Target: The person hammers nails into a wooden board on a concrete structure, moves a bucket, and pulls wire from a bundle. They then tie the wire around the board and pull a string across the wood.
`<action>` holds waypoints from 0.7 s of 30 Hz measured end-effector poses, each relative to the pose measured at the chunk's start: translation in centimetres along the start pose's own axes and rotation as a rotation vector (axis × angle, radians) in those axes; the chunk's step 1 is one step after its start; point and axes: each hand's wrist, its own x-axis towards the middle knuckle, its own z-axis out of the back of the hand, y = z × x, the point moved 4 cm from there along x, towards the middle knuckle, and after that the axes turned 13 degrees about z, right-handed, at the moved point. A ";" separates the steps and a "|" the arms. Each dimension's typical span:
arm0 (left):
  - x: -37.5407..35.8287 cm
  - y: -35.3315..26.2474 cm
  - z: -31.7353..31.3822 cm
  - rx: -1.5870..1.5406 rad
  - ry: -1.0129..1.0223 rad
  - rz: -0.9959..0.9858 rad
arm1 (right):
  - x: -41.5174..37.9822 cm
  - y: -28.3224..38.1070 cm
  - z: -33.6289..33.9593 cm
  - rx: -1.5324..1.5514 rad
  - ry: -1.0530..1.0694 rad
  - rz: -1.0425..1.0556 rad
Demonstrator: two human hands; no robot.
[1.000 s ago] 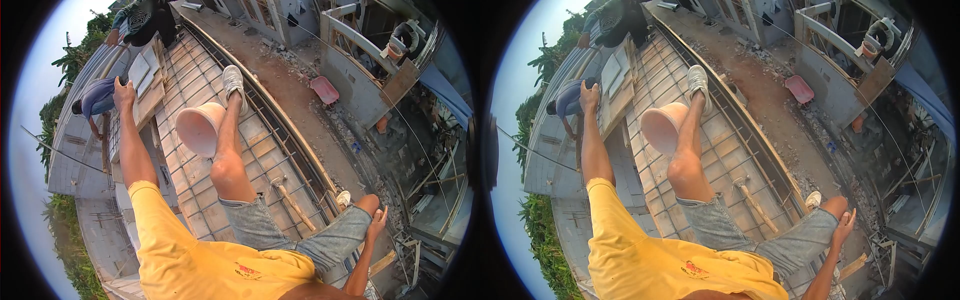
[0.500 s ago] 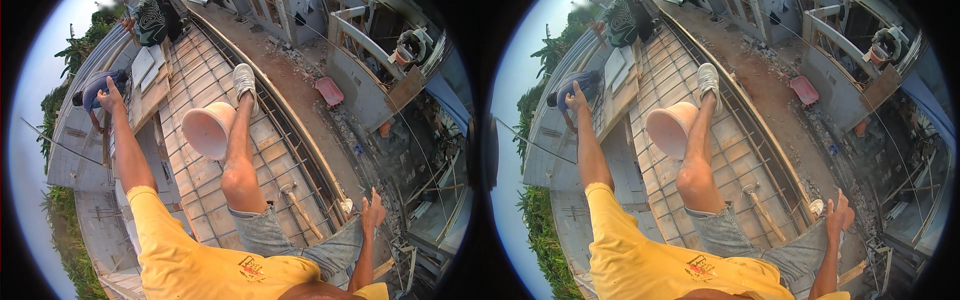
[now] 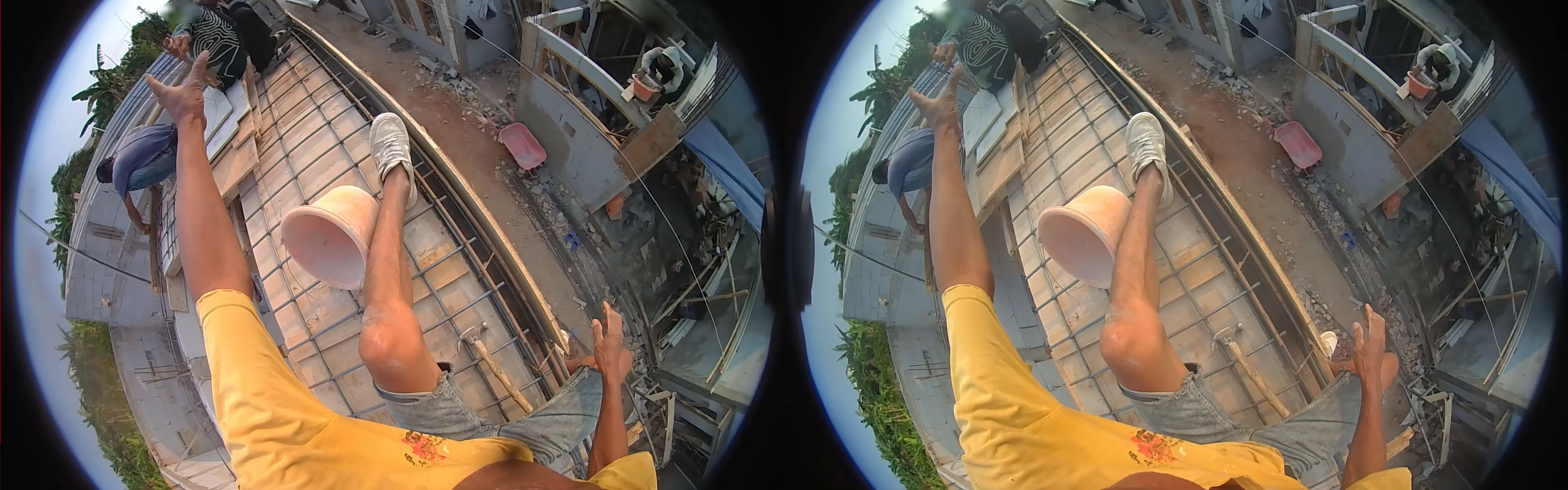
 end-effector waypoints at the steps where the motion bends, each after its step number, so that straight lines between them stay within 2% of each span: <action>1: 0.4 0.0 -0.5 -0.188 0.054 0.109 | -0.4 -0.4 -0.3 -0.004 0.012 -0.031; 2: 0.9 0.2 -0.5 -0.370 0.111 0.225 | -1.0 -0.9 -0.4 -0.010 0.030 -0.062; 4: 1.2 -0.5 -0.1 -0.503 0.117 0.370 | -1.9 -1.7 -0.6 -0.020 0.052 -0.086; 7: 2.3 -1.2 -1.5 -0.360 0.511 0.113 | -2.2 -1.8 -1.3 0.016 0.074 -0.101; 8: 1.6 -1.1 -2.1 -0.417 0.461 0.028 | -2.3 -1.6 -1.4 0.049 0.092 -0.133; 11: -0.9 -2.5 -1.8 -0.120 0.533 0.213 | -1.6 0.2 -1.0 0.094 0.103 -0.145; 15: 0.3 0.0 -2.2 0.119 0.582 0.176 | -2.7 -0.9 -0.9 0.083 0.058 -0.060; 17: 0.9 -0.2 0.5 0.124 0.327 -0.062 | -3.4 -1.4 -0.7 0.115 0.044 -0.110; 19: 1.7 -0.7 4.5 0.050 0.210 0.029 | -4.1 -1.8 -0.4 0.144 0.032 -0.140; 21: 2.8 -1.5 9.2 -0.169 0.010 0.090 | -4.4 -2.2 -0.1 0.168 0.009 -0.150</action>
